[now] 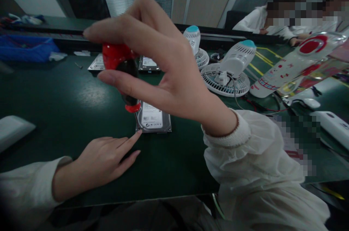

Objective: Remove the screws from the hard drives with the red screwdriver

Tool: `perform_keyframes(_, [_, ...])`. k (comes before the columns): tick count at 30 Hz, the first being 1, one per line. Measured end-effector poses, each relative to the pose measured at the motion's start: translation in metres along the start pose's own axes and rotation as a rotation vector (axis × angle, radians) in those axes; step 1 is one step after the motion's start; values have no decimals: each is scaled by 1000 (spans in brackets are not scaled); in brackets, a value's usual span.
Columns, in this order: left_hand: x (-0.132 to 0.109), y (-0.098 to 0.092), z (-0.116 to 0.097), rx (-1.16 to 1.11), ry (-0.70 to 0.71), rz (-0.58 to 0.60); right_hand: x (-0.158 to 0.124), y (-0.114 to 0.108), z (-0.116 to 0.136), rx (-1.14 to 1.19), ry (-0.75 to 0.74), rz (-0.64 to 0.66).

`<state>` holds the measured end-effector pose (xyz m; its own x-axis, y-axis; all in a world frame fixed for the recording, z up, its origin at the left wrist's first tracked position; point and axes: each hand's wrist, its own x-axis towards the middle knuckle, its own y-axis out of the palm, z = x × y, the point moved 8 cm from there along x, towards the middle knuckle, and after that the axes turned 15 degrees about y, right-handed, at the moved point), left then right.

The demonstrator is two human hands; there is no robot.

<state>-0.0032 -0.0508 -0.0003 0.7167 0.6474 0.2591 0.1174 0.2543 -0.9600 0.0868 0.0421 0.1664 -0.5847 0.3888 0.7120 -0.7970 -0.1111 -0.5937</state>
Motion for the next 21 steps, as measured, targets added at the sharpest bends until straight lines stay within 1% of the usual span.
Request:
perform_keyframes(2, [0,0,0,5,-4,4,0,4,3,-9,-52,54])
perform_keyframes(3, [0,0,0,6,-5,3,-1,4,8,35,-128,69])
perform_keyframes(4, [0,-1,0,6,-5,2,-2,4,11,71,-167,89])
perform_keyframes(6, [0,-1,-1,5,-5,0,0,3,9,94,-134,73])
perform_keyframes(10, [-1,-1,0,9,-4,-5,0,1,7,-39,-54,26])
perform_keyframes(12, [-1,-1,0,8,-1,-9,-1,1,7,-47,-47,53])
perform_keyframes(15, [-1,-1,0,7,0,-14,-2,2,8,10,-79,94])
perform_keyframes(16, [-1,-1,0,7,-1,-12,-2,2,8,3,-77,80])
perform_keyframes(19, [0,-1,0,3,-3,-6,-1,-2,7,-61,-59,-24])
perform_keyframes(21, [0,0,0,0,-5,1,-1,0,7,-93,-48,-20])
